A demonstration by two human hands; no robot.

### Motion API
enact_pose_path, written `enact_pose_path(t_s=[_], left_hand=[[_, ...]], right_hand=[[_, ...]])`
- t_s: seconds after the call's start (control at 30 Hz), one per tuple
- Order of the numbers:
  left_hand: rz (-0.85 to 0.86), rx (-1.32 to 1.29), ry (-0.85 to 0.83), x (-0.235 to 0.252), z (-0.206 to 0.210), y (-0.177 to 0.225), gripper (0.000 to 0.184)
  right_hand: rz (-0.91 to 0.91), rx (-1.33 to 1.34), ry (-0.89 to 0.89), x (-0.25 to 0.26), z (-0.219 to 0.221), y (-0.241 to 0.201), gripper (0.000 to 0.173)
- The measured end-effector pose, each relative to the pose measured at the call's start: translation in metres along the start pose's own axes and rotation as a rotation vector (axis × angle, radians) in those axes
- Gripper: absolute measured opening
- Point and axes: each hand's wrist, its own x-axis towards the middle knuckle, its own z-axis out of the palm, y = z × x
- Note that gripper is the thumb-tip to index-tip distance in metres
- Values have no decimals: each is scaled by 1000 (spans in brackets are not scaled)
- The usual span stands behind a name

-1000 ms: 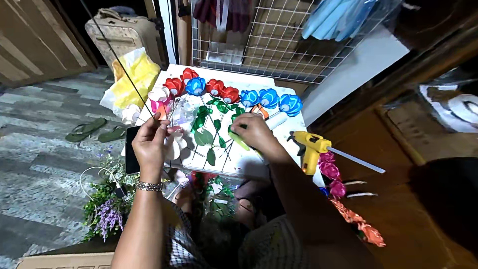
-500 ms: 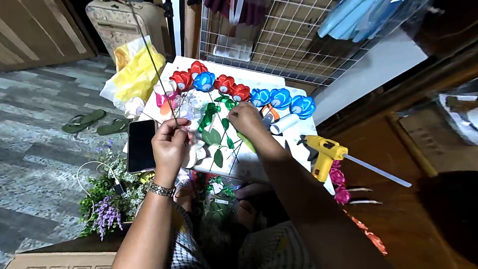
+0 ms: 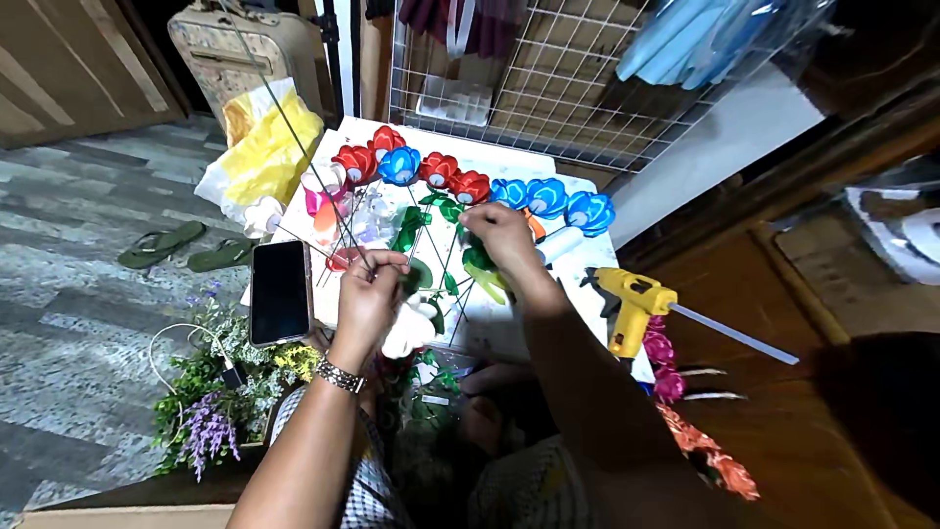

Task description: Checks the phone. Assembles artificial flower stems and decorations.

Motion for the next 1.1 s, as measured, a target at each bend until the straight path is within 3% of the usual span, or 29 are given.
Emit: enact_pose_path(t_s=[0.13,0.2,0.3,0.37,0.47,0.57,0.73,1.0,1.1], left_hand=[[-227,-140,-219,-16,35,1,20],[-315,-226,-312,-24,53,-2,18],[-354,-274,-394,-33,71,-6,22],[-347,-262,-421,-36,80,-9,23],[-346,-225,-399,-37,89,-12,20],[-322,-172,-347,-36,92,-13,17],[-296,-113,-272,-32,92,-15,24],[-285,-133,-221,-28,91,-14,29],[-283,-129,-216,-28,91,-15,30]], right_hand=[[-131,598,-231,-71,-15,19,16],[-182,746,-342,-98,-17,34,18],[-153,831,-337,-119,-22,53,17],[-105,703,-226,-129,-33,56,18],[-180,182,8,-140,-67,58,27],[-104,-260,198,-155,-110,63,24],[117,-361,30,-165,-144,63,21],[-77,-457,86,-153,-119,76,18],[-104,-522,79,-142,-84,78,17]])
